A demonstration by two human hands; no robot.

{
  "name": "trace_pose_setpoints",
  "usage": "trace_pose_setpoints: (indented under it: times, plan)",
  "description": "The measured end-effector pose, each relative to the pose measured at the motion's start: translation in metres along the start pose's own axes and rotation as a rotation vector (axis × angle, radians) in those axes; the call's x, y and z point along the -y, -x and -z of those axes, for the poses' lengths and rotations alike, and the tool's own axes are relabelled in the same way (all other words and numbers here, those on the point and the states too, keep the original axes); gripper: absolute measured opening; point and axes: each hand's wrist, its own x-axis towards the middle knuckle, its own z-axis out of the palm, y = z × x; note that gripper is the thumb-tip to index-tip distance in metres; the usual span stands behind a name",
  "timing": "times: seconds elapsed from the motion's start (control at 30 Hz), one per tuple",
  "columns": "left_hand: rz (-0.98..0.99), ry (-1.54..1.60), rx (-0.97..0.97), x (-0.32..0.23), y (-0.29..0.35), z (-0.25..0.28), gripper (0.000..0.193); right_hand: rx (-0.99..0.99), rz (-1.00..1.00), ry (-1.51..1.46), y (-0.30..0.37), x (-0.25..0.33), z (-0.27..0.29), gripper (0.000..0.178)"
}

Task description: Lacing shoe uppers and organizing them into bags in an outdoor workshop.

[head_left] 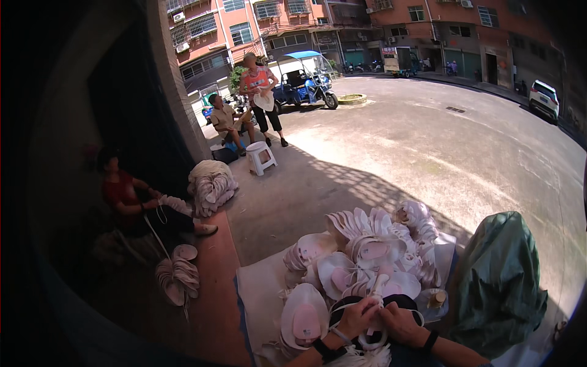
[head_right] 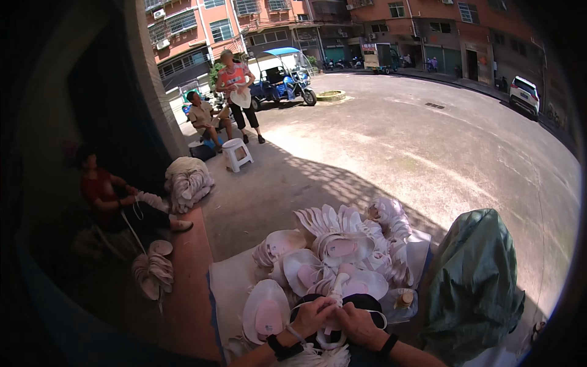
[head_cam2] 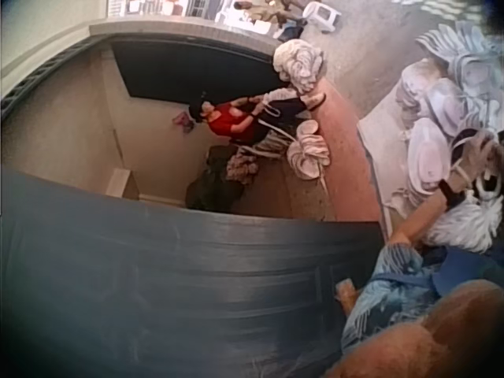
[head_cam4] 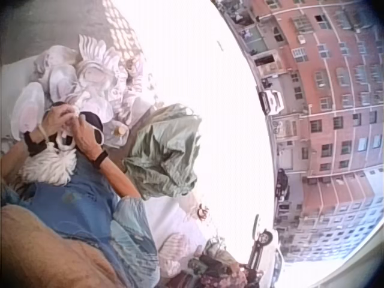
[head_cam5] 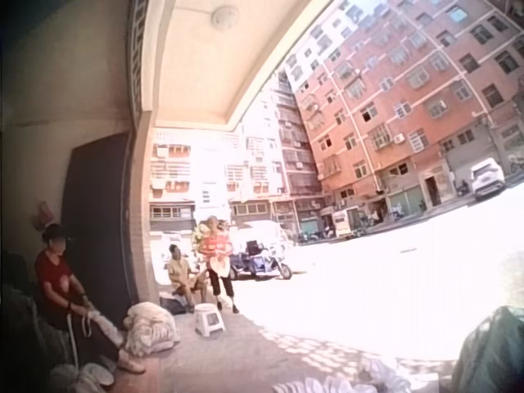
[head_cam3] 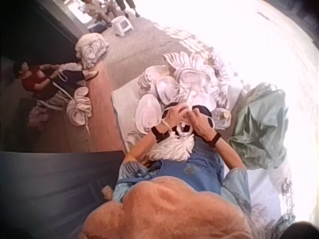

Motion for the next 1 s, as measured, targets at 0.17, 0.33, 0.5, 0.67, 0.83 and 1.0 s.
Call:
trace_pose_setpoints:
  times: [0.17,0.33,0.5,0.67,0.83,1.0]
  plan:
    - [-0.013,0.002,0.012,0.003,0.001,0.005,0.023,-0.060,-0.112,-0.195,0.000,0.012,-0.001,0.026]
    - [0.066,0.165,0.056,-0.011,0.001,0.012,0.022,0.079,0.051,-0.575,-0.003,0.012,0.010,0.019]
    - [0.002,0.033,-0.037,-0.021,-0.010,0.016,0.021,0.185,-0.173,-0.534,0.005,0.006,-0.008,0.022]
    - [0.088,0.245,0.095,-0.022,-0.002,0.016,0.020,0.085,-0.019,-0.384,-0.001,-0.006,-0.012,0.021]
    - [-0.098,0.070,0.080,-0.022,0.000,0.012,0.020,0.065,-0.434,-0.530,0.006,0.001,-0.001,0.015]
    - [-0.040,0.143,0.096,-0.020,-0.001,0.006,0.020,0.135,-0.381,-0.680,0.005,0.028,0.018,0.016]
